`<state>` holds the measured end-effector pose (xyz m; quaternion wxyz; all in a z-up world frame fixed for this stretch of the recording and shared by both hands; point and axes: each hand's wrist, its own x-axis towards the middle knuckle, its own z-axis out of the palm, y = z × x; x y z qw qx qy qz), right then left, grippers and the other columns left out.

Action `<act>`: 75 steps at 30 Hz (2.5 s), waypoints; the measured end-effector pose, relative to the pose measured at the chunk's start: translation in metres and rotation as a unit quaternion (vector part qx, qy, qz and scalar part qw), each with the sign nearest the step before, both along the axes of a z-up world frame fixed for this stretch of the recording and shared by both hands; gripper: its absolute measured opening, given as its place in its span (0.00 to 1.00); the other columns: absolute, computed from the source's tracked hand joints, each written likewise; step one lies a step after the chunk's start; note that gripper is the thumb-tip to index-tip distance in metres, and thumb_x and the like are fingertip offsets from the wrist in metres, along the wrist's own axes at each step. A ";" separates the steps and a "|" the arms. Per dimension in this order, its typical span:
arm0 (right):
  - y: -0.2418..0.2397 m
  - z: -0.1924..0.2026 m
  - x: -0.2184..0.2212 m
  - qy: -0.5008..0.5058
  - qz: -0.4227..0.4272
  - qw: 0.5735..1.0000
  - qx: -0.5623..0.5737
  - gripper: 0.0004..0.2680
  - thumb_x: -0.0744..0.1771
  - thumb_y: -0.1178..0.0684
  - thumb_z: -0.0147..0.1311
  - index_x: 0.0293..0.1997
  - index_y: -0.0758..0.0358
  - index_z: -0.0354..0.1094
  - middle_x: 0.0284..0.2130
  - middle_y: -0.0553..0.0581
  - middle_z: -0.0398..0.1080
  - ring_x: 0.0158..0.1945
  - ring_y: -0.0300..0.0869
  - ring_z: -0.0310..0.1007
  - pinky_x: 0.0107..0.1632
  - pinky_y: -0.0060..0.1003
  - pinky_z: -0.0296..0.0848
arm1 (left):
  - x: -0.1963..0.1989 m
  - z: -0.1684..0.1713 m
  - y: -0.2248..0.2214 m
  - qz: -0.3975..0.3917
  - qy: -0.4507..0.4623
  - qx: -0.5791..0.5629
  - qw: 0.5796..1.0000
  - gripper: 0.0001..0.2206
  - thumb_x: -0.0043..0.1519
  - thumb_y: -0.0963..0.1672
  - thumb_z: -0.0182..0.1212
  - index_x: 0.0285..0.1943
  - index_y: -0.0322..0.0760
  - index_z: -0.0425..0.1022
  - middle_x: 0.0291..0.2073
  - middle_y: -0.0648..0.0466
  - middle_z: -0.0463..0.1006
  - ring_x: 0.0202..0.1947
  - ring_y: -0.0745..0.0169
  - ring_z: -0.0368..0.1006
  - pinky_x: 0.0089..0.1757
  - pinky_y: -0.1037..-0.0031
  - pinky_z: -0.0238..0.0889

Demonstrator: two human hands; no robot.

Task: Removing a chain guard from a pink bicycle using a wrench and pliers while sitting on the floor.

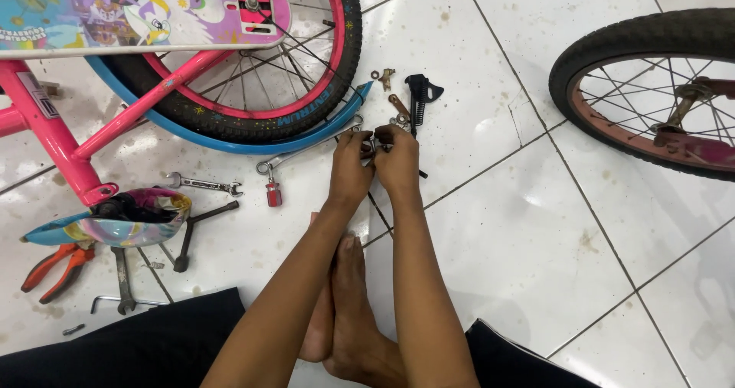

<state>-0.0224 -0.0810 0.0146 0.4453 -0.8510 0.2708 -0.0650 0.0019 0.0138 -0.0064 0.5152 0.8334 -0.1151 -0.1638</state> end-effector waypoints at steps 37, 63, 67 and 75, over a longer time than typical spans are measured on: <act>0.311 0.055 0.096 -0.211 0.374 0.881 -0.198 0.10 0.64 0.57 0.60 0.45 0.72 0.68 0.39 0.67 0.69 0.52 0.63 0.70 0.58 0.54 0.68 | 0.004 0.046 0.357 0.151 -0.116 0.219 0.957 0.26 0.65 0.57 0.47 0.43 0.33 0.80 0.41 0.41 0.79 0.52 0.40 0.74 0.60 0.48 0.53; 0.332 0.020 0.159 -0.026 0.284 0.891 -0.353 0.21 0.58 0.32 0.56 0.36 0.65 0.69 0.30 0.67 0.76 0.48 0.58 0.73 0.53 0.51 0.60 | 0.031 0.033 0.347 0.111 -0.126 0.242 0.956 0.21 0.50 0.55 0.52 0.22 0.36 0.80 0.19 0.43 0.78 0.33 0.36 0.76 0.45 0.47 0.56; 0.335 0.022 0.166 -0.006 0.269 0.896 -0.353 0.18 0.58 0.36 0.56 0.36 0.63 0.68 0.30 0.65 0.76 0.43 0.59 0.76 0.53 0.49 0.61 | 0.039 0.032 0.345 0.083 -0.088 0.212 0.970 0.22 0.52 0.54 0.48 0.29 0.33 0.79 0.27 0.39 0.81 0.39 0.36 0.77 0.47 0.49 0.58; 0.323 0.029 0.188 0.002 0.267 0.912 -0.310 0.17 0.56 0.36 0.61 0.31 0.59 0.70 0.26 0.65 0.76 0.39 0.63 0.76 0.51 0.48 0.63 | 0.034 0.056 0.344 0.049 -0.067 0.238 0.968 0.22 0.55 0.54 0.45 0.26 0.36 0.79 0.21 0.44 0.80 0.29 0.40 0.80 0.44 0.52 0.62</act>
